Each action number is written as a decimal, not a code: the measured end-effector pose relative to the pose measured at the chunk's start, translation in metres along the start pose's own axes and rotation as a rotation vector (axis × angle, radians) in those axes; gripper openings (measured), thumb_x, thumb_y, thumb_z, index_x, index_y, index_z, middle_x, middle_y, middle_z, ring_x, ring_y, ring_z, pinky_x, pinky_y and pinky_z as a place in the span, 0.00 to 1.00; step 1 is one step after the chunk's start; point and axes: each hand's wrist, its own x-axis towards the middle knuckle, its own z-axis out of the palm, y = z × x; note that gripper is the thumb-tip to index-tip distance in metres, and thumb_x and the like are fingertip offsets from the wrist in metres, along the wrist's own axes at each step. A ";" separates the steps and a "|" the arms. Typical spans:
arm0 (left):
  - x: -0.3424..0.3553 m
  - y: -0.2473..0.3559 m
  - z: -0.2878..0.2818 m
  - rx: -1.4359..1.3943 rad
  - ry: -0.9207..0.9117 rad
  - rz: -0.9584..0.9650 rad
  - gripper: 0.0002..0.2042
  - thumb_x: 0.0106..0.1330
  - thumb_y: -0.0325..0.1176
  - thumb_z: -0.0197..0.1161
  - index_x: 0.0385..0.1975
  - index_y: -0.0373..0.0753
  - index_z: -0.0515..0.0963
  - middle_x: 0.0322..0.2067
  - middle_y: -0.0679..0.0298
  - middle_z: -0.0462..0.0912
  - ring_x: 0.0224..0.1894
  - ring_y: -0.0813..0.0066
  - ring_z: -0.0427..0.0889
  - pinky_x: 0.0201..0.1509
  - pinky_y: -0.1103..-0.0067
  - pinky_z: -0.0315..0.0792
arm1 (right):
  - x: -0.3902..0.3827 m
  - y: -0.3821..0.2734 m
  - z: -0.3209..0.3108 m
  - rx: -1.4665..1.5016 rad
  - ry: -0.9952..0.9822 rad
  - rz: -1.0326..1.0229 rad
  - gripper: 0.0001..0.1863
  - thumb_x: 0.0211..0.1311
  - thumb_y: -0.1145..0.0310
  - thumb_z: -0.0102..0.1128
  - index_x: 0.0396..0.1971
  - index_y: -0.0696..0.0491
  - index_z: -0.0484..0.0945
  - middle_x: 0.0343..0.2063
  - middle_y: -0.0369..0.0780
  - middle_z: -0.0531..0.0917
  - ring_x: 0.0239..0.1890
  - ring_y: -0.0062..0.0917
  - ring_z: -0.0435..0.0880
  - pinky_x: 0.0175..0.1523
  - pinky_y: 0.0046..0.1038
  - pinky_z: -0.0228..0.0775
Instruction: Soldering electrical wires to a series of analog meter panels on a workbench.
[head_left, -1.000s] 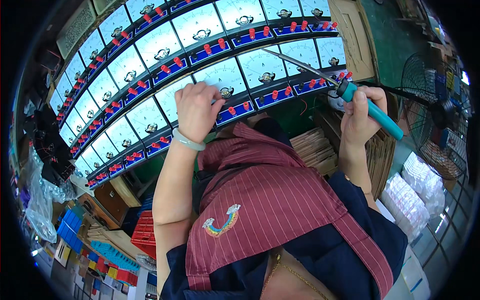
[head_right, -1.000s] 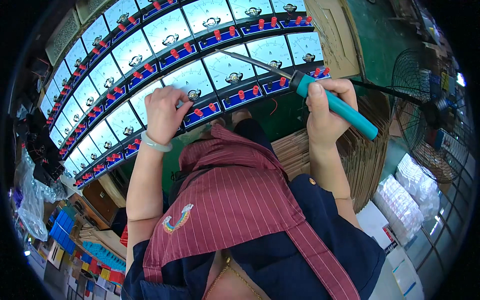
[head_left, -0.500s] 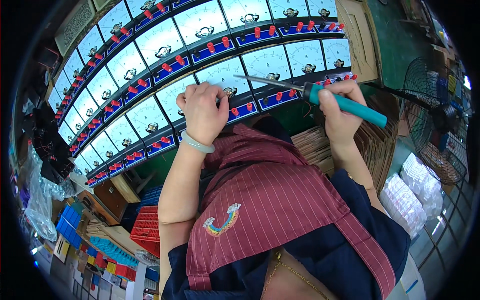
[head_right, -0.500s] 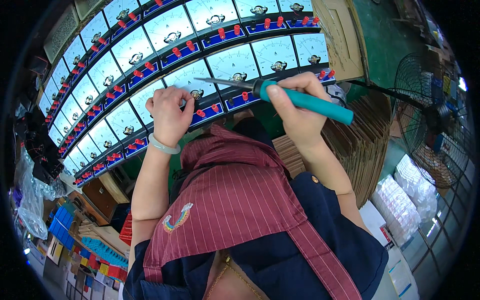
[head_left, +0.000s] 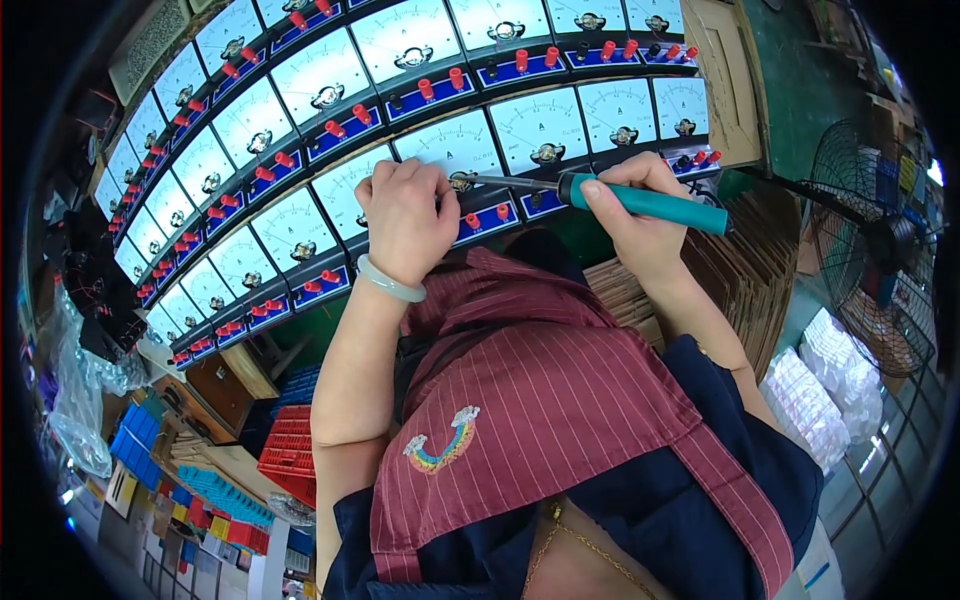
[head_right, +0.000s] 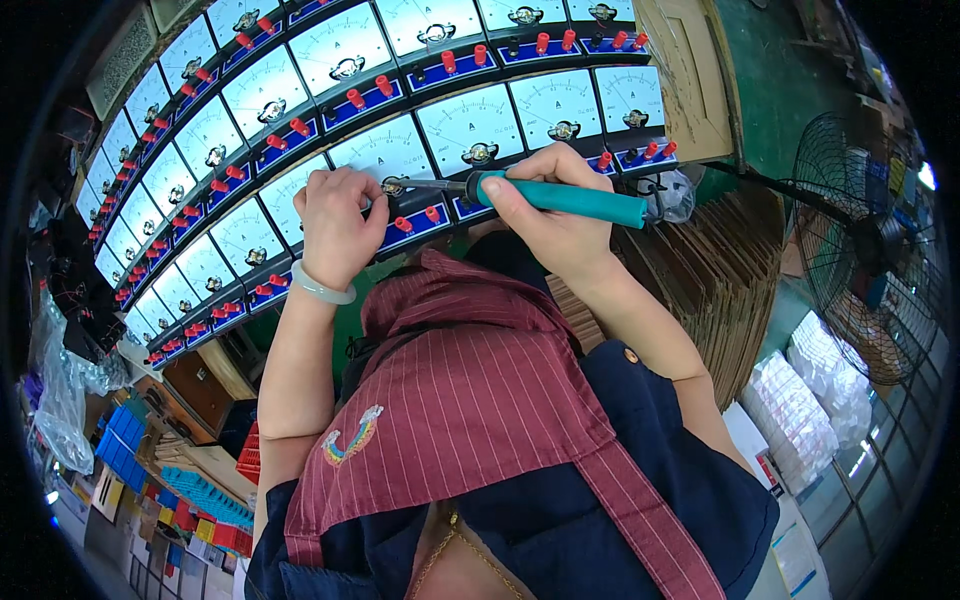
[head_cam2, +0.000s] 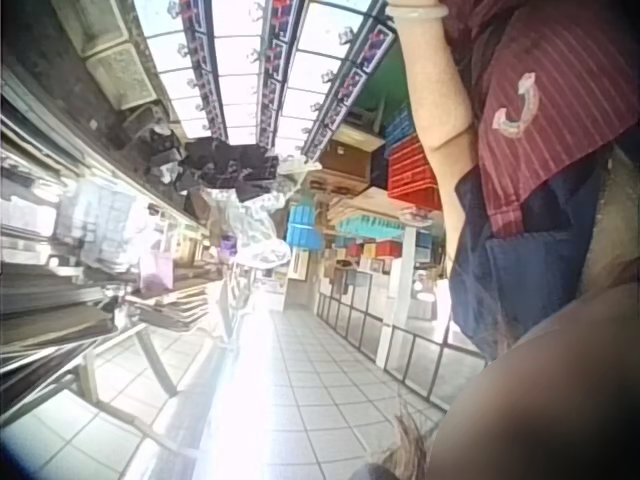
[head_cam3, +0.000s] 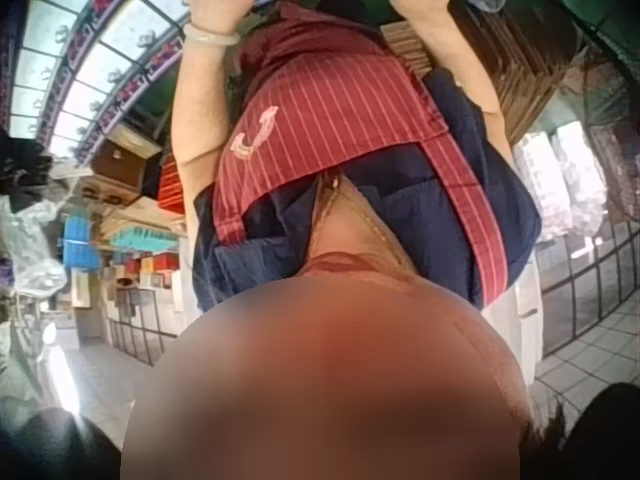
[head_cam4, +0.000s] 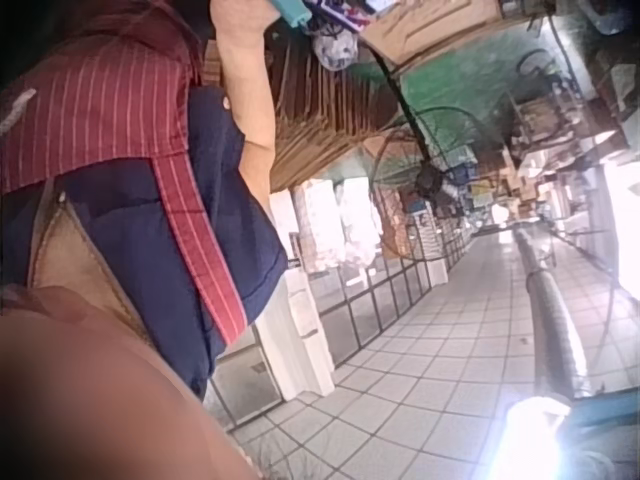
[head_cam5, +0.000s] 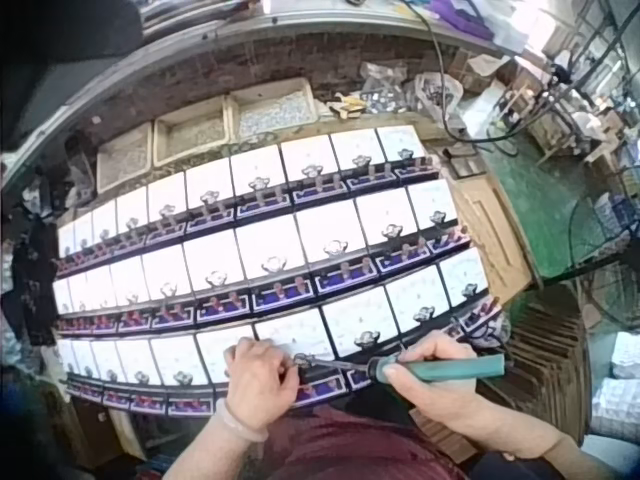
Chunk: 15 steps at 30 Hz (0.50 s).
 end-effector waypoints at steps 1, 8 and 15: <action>0.000 0.000 0.000 0.000 -0.001 -0.001 0.02 0.49 0.29 0.60 0.18 0.42 0.74 0.26 0.65 0.77 0.37 0.62 0.71 0.44 0.65 0.58 | 0.000 0.002 0.000 0.000 -0.001 0.001 0.09 0.52 0.73 0.68 0.26 0.56 0.74 0.21 0.33 0.77 0.23 0.10 0.71 0.28 0.14 0.61; 0.001 -0.001 0.000 -0.002 -0.010 0.007 0.02 0.48 0.30 0.60 0.18 0.42 0.74 0.26 0.65 0.77 0.38 0.62 0.71 0.44 0.64 0.59 | 0.001 -0.001 -0.002 -0.053 0.012 -0.040 0.10 0.53 0.72 0.69 0.24 0.57 0.74 0.21 0.35 0.80 0.22 0.10 0.75 0.27 0.14 0.65; -0.001 -0.002 -0.001 -0.002 -0.020 -0.003 0.03 0.48 0.30 0.60 0.18 0.42 0.75 0.26 0.65 0.77 0.38 0.62 0.71 0.44 0.64 0.58 | 0.002 0.000 -0.017 0.024 0.139 -0.016 0.09 0.53 0.74 0.68 0.26 0.57 0.74 0.19 0.32 0.77 0.22 0.09 0.71 0.26 0.13 0.61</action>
